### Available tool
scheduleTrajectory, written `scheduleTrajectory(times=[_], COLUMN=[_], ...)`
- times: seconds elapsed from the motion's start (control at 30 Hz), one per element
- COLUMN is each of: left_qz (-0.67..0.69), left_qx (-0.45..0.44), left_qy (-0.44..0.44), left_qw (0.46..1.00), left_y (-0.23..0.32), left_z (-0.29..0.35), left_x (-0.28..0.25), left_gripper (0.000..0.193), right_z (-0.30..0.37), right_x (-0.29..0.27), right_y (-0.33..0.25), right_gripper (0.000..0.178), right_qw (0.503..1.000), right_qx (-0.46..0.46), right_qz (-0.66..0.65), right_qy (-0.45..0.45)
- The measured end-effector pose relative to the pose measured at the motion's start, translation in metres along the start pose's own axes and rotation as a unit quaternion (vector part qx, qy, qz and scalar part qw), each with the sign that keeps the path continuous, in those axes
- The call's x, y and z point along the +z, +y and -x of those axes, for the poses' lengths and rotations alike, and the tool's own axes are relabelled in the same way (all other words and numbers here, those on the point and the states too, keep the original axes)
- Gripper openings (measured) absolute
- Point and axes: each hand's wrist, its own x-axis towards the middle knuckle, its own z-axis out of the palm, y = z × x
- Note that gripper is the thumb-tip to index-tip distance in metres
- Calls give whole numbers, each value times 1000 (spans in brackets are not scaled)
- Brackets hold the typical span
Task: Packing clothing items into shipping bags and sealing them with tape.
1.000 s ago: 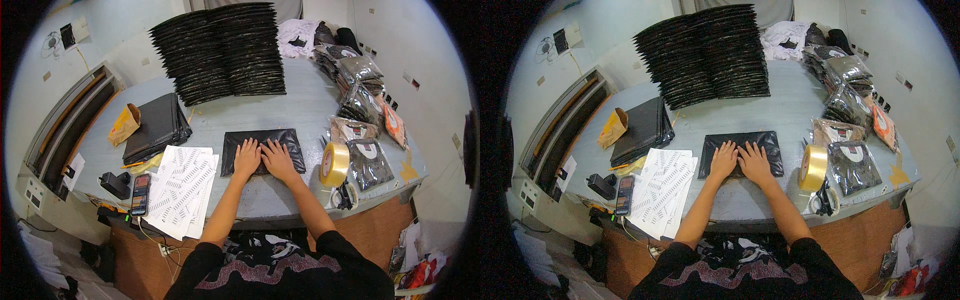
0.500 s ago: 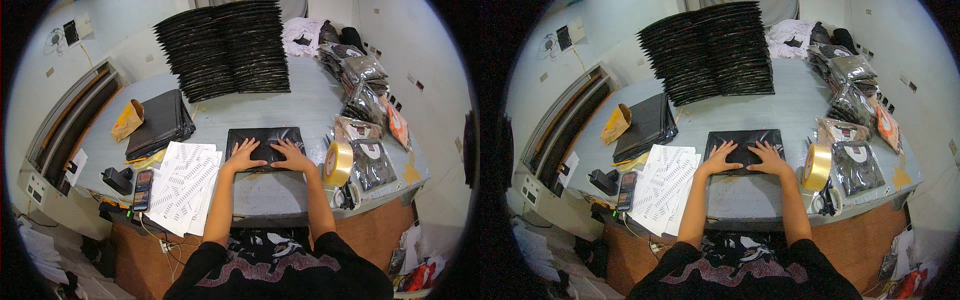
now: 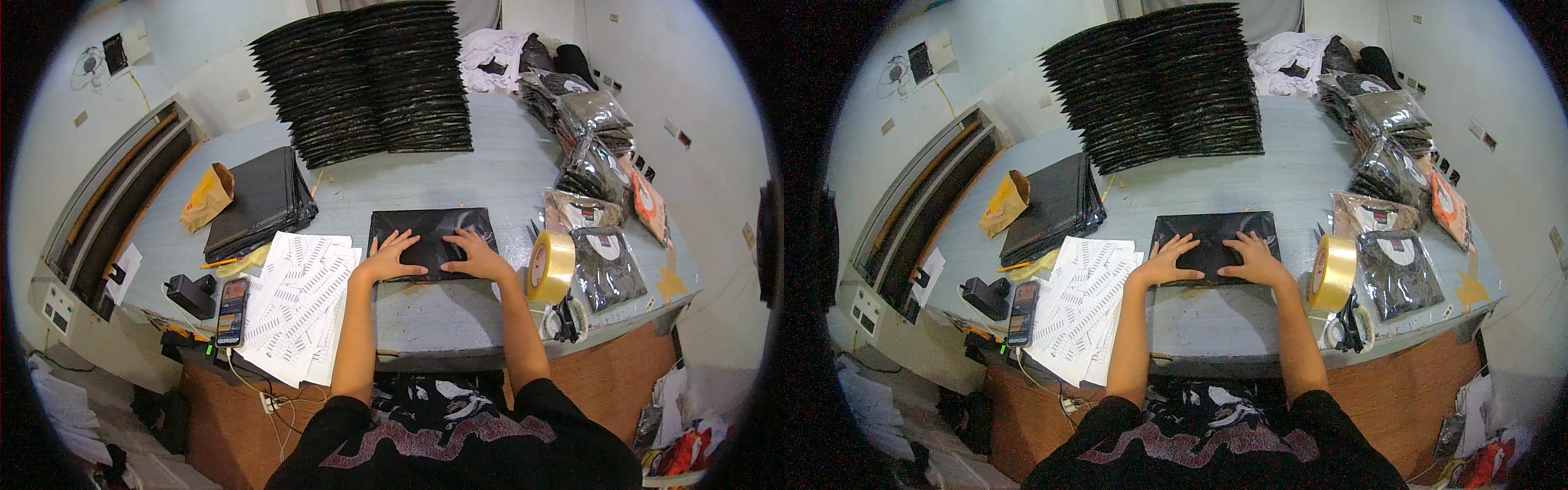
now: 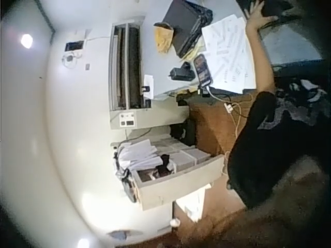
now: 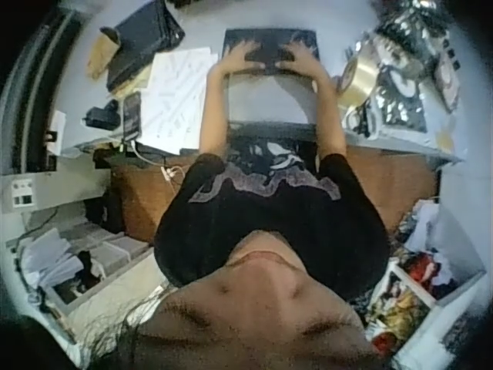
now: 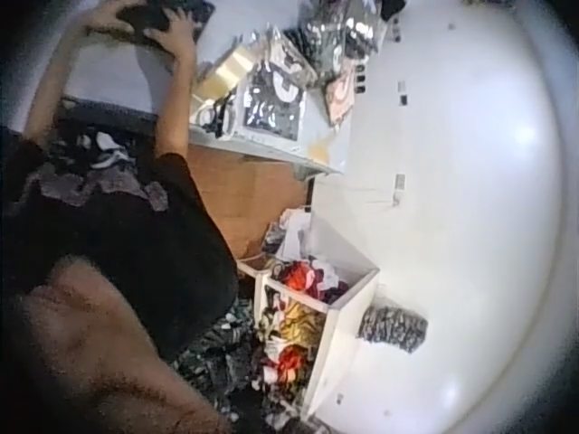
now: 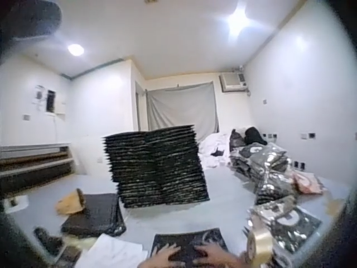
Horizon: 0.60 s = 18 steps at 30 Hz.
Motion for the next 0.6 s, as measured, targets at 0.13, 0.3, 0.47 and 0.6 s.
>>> scheduleTrajectory(times=[0.13,0.3,0.47,0.6], left_qz=[-32,-36,-10,-2], left_qx=[-8,-1,2,10], left_qy=[12,6,-8,-20], left_qw=[999,999,1000,1000], left_y=[3,-3,-6,-12], left_z=[2,4,5,7], left_x=[-1,-2,-4,-6], left_gripper=[90,93,98,97], right_z=[2,3,4,5], right_x=[6,4,0,-6], right_y=[-4,-1,9,7], right_gripper=[78,81,84,84], right_qw=[1000,1000,1000,999], right_qx=[1,3,-11,-17], right_qz=[26,31,7,0], right_qy=[16,-7,-24,-47])
